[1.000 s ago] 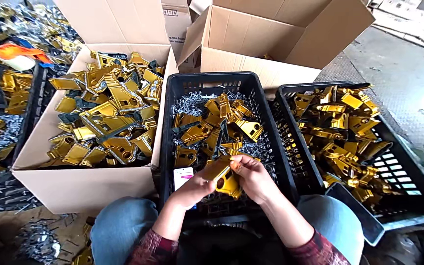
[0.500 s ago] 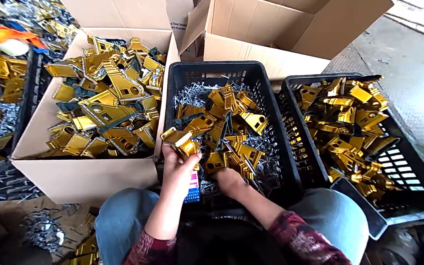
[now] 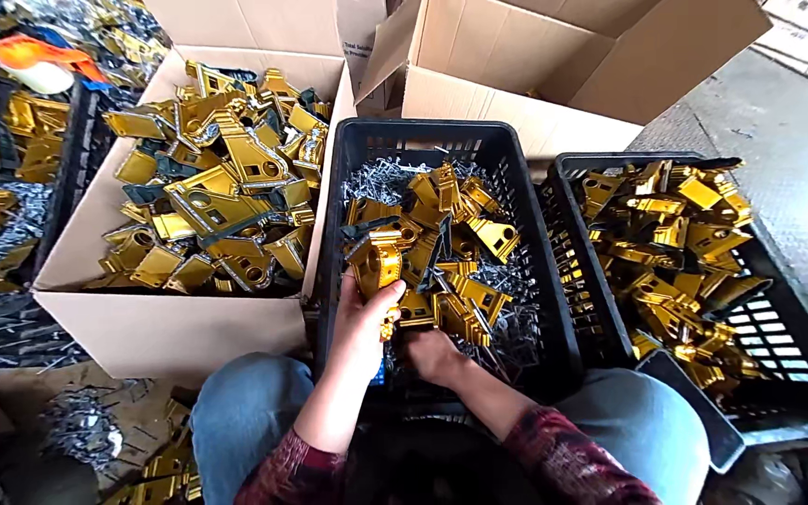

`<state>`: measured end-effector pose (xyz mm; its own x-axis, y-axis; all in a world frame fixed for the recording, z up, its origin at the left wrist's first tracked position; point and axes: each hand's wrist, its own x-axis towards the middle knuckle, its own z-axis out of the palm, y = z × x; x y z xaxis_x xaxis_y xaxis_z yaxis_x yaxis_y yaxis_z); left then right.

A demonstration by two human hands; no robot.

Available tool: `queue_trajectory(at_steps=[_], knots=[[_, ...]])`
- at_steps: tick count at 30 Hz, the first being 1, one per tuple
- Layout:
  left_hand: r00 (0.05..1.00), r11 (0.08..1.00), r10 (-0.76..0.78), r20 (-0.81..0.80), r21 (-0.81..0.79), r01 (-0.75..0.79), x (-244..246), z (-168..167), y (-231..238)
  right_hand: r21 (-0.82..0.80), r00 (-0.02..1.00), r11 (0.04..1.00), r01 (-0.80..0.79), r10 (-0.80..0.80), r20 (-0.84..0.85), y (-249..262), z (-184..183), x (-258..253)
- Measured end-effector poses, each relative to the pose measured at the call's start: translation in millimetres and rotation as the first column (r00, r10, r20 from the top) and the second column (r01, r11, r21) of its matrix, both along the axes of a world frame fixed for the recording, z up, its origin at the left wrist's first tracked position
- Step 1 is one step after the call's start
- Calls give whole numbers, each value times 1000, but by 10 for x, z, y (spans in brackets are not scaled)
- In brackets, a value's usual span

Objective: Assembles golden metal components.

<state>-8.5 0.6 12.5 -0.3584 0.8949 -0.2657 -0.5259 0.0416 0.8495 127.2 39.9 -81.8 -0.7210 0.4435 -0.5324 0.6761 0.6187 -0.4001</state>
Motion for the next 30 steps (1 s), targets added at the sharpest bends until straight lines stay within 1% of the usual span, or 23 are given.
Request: queue_trajectory(at_steps=[2, 4, 5, 7, 9, 10, 12, 13, 15, 16, 17, 18, 19, 20, 21, 22, 23, 25, 26, 28, 29, 30], knots=[[1000, 1000, 5, -7, -13, -5, -2, -12, -6, -13, 992, 1000, -3, 1, -127, 59, 45, 33], [999, 999, 28, 22, -41, -27, -24, -13, -10, -22, 981, 999, 26, -30, -194, 153, 146, 104], [998, 998, 41, 45, -54, -39, -36, -14, -7, -8, 982, 1000, 27, -28, -188, 179, 177, 133], [993, 997, 44, 110, -67, -37, -48, -14, 8, 27, 995, 1000, -6, 9, -104, 147, 172, 129], [984, 998, 12, 175, -62, -1, -29, -14, 31, 15, 999, 999, -44, 45, -19, 40, 95, 69], [979, 998, -12, 202, -52, 23, -13, -15, 37, 0, 998, 998, -58, 58, -24, 0, 51, 37], [975, 998, -31, 220, -47, 42, 20, -4, 28, -4, 991, 998, -69, 68, -118, 12, 52, 8], [977, 998, -29, 209, -46, 40, 26, 2, 19, -1, 982, 999, -48, 47, -182, 64, 110, 27], [985, 999, -9, 173, -49, 18, 3, -10, 12, -18, 953, 999, 43, -46, -300, 193, 292, 133], [989, 998, 11, 148, -64, -1, -18, -16, 14, -16, 926, 994, 106, -104, -364, 248, 393, 206], [991, 997, 30, 131, -78, -20, -38, -19, 21, 17, 877, 984, 178, -150, -456, 282, 471, 281], [991, 995, 48, 126, -94, -36, -53, -17, 30, 93, 789, 961, 261, -156, -594, 291, 494, 343], [990, 993, 55, 131, -107, -41, -59, -15, 36, 171, 672, 923, 345, -115, -732, 289, 496, 373], [988, 993, 44, 151, -117, -26, -52, -7, 40, 213, 552, 884, 416, -59, -832, 279, 520, 369], [983, 993, 18, 183, -118, 4, -33, 3, 43, 210, 455, 865, 456, -24, -890, 255, 574, 348], [976, 993, -8, 219, -112, 34, -2, 12, 44, 172, 391, 868, 465, -28, -920, 218, 637, 327], [968, 992, -24, 252, -112, 54, 31, 18, 44, 97, 352, 887, 452, -78, -933, 175, 685, 312], [965, 993, -31, 261, -106, 60, 89, 18, 44, -122, 337, 908, 402, -270, -902, 116, 737, 315], [970, 994, -58, 236, -75, 78, 94, 2, 32, -221, 351, 892, 396, -369, -861, 113, 745, 328], [982, 987, -162, 97, 8, 162, 65, -37, -6, -340, 380, 841, 420, -504, -776, 131, 750, 355], [977, 977, -212, 5, 32, 211, 41, -47, -21, -360, 407, 827, 432, -535, -740, 146, 762, 368], [961, 964, -260, -94, 35, 264, 8, -56, -32, -335, 442, 832, 443, -528, -726, 162, 785, 386]])
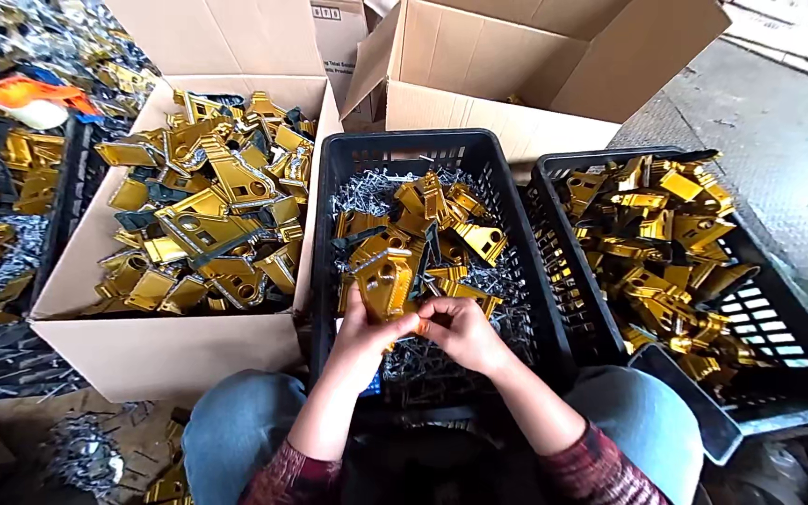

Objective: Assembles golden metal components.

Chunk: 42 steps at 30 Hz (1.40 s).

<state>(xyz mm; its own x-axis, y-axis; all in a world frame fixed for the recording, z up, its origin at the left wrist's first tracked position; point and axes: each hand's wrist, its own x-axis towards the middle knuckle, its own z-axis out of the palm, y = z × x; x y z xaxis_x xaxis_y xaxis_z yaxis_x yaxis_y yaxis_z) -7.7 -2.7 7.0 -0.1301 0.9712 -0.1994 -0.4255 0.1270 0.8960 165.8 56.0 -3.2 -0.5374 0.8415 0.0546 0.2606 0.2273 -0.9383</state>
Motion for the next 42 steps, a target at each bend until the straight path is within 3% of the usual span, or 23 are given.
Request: queue_trajectory(at_steps=[2, 5, 6, 8, 12, 14, 16, 24, 27, 29, 32, 34, 35, 37, 39, 40, 42], knots=[[978, 994, -111, -177, -8, 111, -63, -22, -18, 243, 996, 970, 20, -40, 78, 0, 37, 44], [902, 975, -220, -371, -73, 208, -68, -61, -21, 721, 991, 692, 31, -115, 67, -19, 77, 94], [890, 973, -229, -394, -81, 214, -50, -66, -22, 782, 992, 622, 35, -120, 50, -40, 72, 100], [873, 972, -233, -428, -73, 223, -37, -85, -13, 805, 993, 589, 71, -116, -2, -50, 10, 106], [869, 955, -295, -398, -120, 270, -51, -85, -18, 662, 992, 739, 124, -87, -89, 28, -75, 105], [891, 938, -346, -294, -110, 328, -53, -89, -36, 468, 996, 884, 25, 16, -84, 53, -71, 124], [906, 926, -377, -193, -103, 363, -52, -107, -45, 285, 991, 958, -14, 52, -123, 54, -99, 113], [901, 902, -427, -81, -113, 417, -20, -185, -32, 158, 986, 987, 41, -14, -167, 18, -112, 129], [923, 917, -383, -42, -139, 374, 73, -202, -62, 53, 996, 999, -1, 6, -93, 41, -81, 164], [929, 932, -348, -129, -153, 328, 139, -236, -71, -66, 994, 994, -86, 90, 57, 104, -46, 214], [870, 923, -381, -313, -183, 339, 121, -311, -27, -397, 969, 913, -90, 172, 177, 258, 188, 254], [859, 935, -351, -373, -187, 301, 64, -232, -24, -392, 946, 920, 0, 128, 300, 439, 418, 339], [863, 956, -290, -414, -173, 239, 23, -170, -12, -326, 956, 940, 104, -4, 292, 550, 526, 405], [895, 992, -114, -431, -105, 76, -55, -73, 31, -271, 940, 905, 328, -341, -3, 819, 696, 534], [935, 996, 50, -350, -46, -71, -99, -46, 61, -328, 898, 878, 349, -414, -153, 1090, 853, 646], [947, 993, 89, -309, -48, -109, -120, -48, 69, -310, 909, 879, 362, -407, -94, 1155, 840, 649], [961, 988, 116, -252, -67, -137, -108, -61, 93, -147, 927, 930, 338, -302, 221, 1149, 569, 585]])
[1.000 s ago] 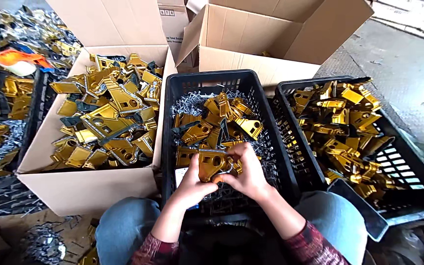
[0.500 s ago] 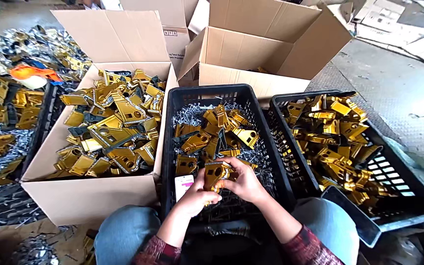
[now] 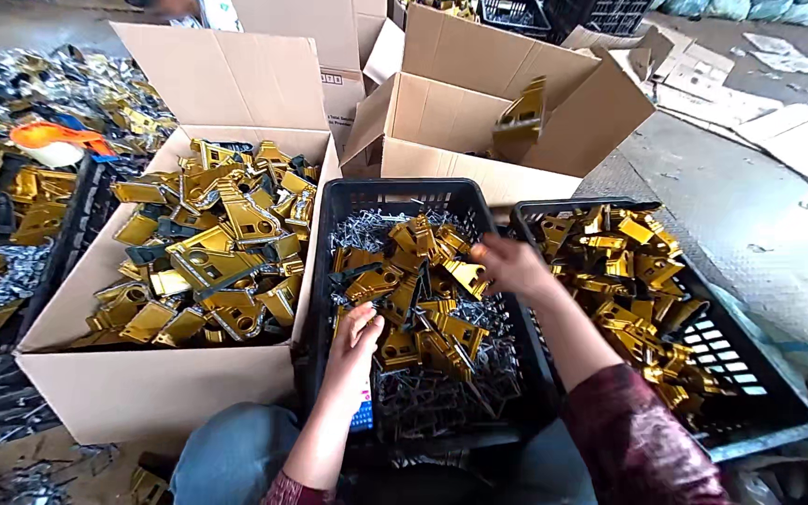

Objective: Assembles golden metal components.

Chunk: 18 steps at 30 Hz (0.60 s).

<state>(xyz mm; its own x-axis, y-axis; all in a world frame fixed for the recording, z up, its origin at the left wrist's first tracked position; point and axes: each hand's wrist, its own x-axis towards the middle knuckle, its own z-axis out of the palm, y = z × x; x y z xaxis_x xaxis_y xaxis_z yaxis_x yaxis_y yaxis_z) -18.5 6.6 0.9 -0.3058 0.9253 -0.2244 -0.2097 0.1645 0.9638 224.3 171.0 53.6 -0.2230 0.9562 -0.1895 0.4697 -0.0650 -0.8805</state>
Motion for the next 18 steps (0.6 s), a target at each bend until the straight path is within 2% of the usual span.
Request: queue_trajectory(at_steps=[1, 2, 4, 6, 8, 10, 12, 13, 14, 15, 17, 18], knots=[[1000, 1000, -6, 21, -18, 6, 26, 11, 10, 12, 966, 993, -117, 111, 235, -32, -223, -54], [999, 999, -23, 32, -36, 24, 50, 21, 16, -46, 873, 973, -228, 225, 433, -77, -431, -134], [997, 995, -72, 40, -60, 74, 93, 25, 14, -200, 676, 941, -273, 336, 656, -219, -768, -307], [994, 991, -100, 47, -83, 103, 113, 30, 3, -255, 592, 943, -215, 334, 734, -350, -876, -424], [992, 989, -103, 72, -96, 109, 108, 21, -9, -290, 596, 934, -208, 356, 719, -339, -828, -425], [984, 987, -86, 155, -122, 105, 107, 17, -14, -332, 582, 901, -278, 433, 688, -265, -734, -314], [955, 978, -42, 295, -185, 100, 120, 47, 21, -287, 589, 892, -349, 446, 674, -256, -530, -185], [930, 967, -25, 367, -227, 116, 135, 88, 40, -191, 620, 907, -375, 399, 676, -313, -383, -139], [904, 952, -28, 426, -263, 153, 154, 137, 51, -20, 676, 912, -409, 318, 664, -413, -256, -110], [879, 935, -57, 473, -283, 213, 179, 178, 47, 215, 753, 874, -436, 224, 618, -535, -197, -99], [837, 902, -145, 528, -277, 331, 239, 210, 25, 658, 896, 631, -411, 147, 419, -763, -239, -169], [818, 902, -185, 544, -237, 362, 252, 203, 16, 774, 930, 516, -368, 180, 322, -875, -293, -256]])
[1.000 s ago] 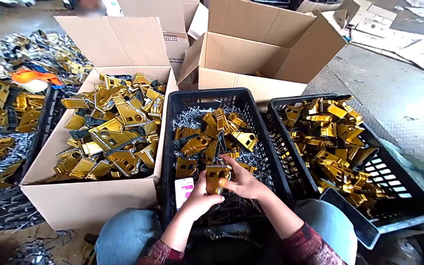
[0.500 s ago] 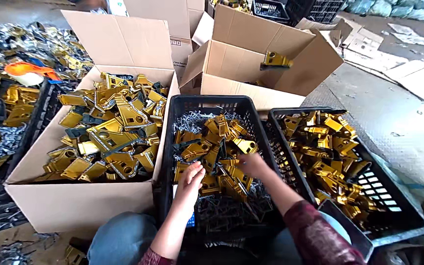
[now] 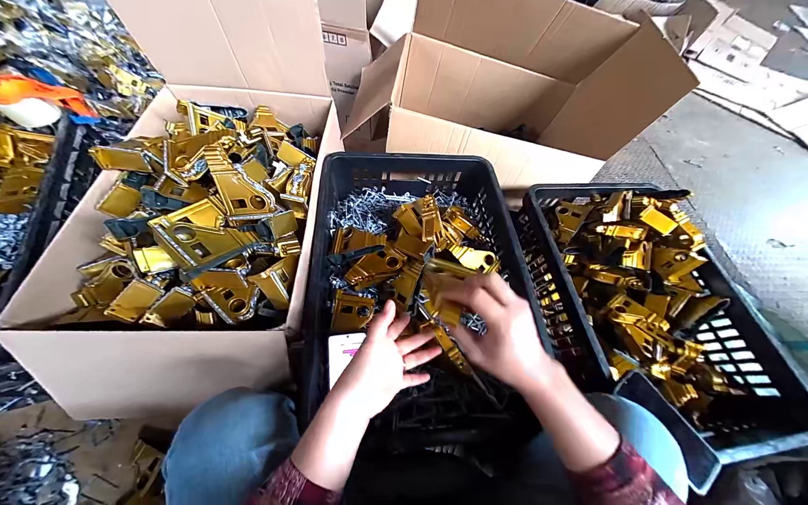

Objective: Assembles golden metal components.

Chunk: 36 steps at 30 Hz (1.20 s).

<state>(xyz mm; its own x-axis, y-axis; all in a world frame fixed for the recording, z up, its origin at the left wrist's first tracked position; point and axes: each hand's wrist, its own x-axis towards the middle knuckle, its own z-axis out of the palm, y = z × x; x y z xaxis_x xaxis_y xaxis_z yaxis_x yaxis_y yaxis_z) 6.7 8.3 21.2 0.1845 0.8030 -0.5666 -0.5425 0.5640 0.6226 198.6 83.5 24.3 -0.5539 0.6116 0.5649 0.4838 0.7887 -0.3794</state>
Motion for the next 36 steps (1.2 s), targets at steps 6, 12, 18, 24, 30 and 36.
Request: queue_trajectory(at_steps=[6, 12, 18, 24, 30, 36], knots=[[888, 819, 460, -14, 393, -418, -162, -99, 78, -276, 986, 958, -72, 110, 123, -3, -528, -356], [754, 782, 537, -378, 558, -277, -223, -129, 35, -608, 864, 706, 364, -13, 503, 620, -878, -463], [727, 786, 585, -360, 473, -398, -245, -88, 37, -670, 993, 733, 120, -80, 90, 492, -167, -149], [804, 818, 327, -497, 575, 23, -207, -205, 7, -527, 854, 777, -344, 25, -520, 93, 33, 118], [844, 835, 276, -460, 549, 26, -80, -173, -78, -141, 920, 968, -208, 145, -363, 21, -174, -37], [777, 824, 438, -453, 548, -145, -91, -176, -41, -136, 959, 974, -183, 146, -243, -49, -266, -81]])
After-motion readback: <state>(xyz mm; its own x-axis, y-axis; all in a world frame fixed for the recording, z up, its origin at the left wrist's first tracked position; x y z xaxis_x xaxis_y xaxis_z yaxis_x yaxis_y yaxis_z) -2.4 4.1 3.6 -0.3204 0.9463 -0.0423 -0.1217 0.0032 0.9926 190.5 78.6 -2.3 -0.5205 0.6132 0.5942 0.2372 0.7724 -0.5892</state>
